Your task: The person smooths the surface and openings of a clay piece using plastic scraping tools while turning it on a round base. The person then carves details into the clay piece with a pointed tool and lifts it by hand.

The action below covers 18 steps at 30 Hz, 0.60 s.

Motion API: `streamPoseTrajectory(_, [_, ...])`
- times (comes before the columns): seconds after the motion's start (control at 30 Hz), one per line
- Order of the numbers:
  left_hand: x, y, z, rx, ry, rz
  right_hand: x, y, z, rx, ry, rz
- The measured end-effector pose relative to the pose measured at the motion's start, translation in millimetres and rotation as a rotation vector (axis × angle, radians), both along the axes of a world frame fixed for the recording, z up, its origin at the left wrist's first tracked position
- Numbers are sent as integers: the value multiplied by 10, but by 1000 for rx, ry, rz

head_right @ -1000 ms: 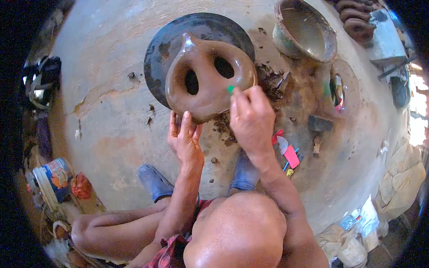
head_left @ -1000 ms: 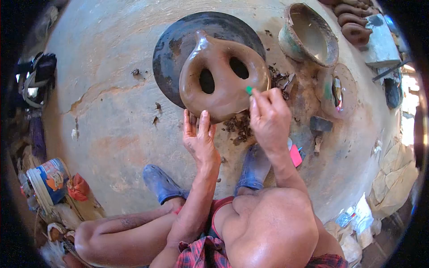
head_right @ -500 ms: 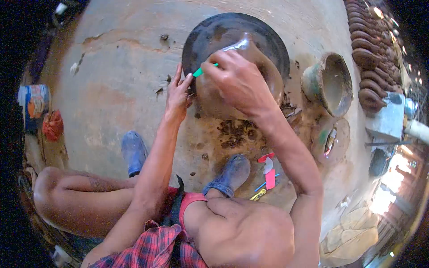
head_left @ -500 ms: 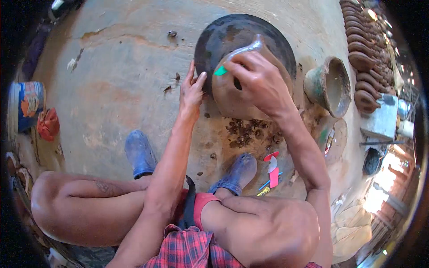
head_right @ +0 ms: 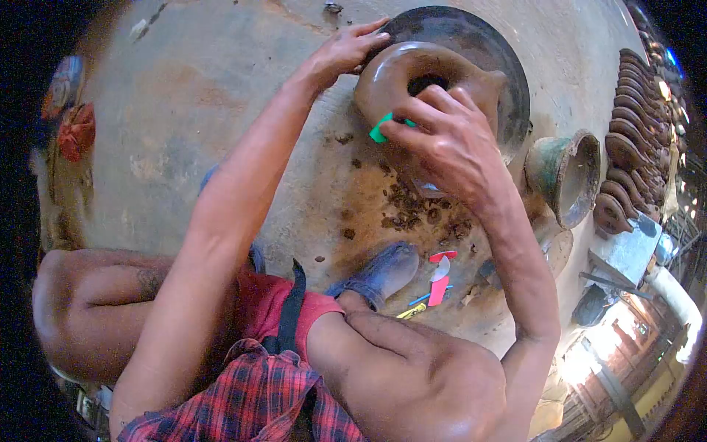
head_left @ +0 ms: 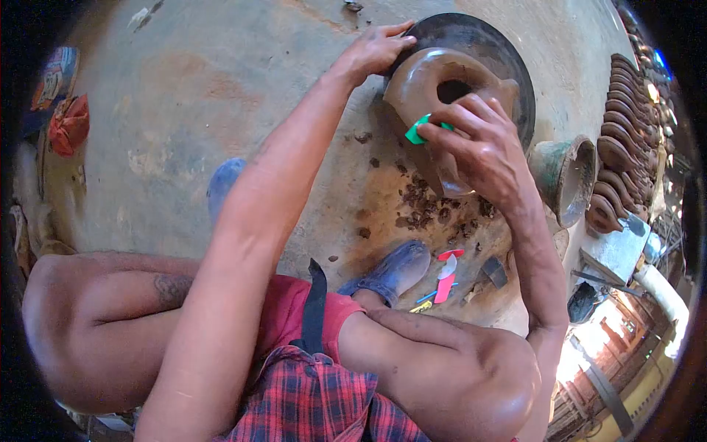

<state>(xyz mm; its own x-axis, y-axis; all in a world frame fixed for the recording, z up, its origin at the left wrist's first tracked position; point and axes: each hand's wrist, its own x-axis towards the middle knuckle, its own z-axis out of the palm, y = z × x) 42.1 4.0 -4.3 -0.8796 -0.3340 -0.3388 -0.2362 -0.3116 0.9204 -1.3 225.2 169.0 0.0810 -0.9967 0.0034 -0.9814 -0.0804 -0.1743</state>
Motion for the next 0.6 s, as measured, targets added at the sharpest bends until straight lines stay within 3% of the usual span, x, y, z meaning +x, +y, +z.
streamPoseTrajectory(0.2, [-68, -96, 63, -67, -64, -94, -98, 72, 76, 12, -3, 49])
streamPoseTrajectory(0.3, [-126, -102, 97, -98, -52, -90, -164, -51, 1, -102, -36, 7])
streamPoseTrajectory(0.37, [-332, -250, -227, 28, 26, -215, -130, -273, -105, -324, 35, -48])
streamPoseTrajectory(0.6, [-414, -287, 73, -60, -71, -234, -54, -238, -198, -173, 59, 11])
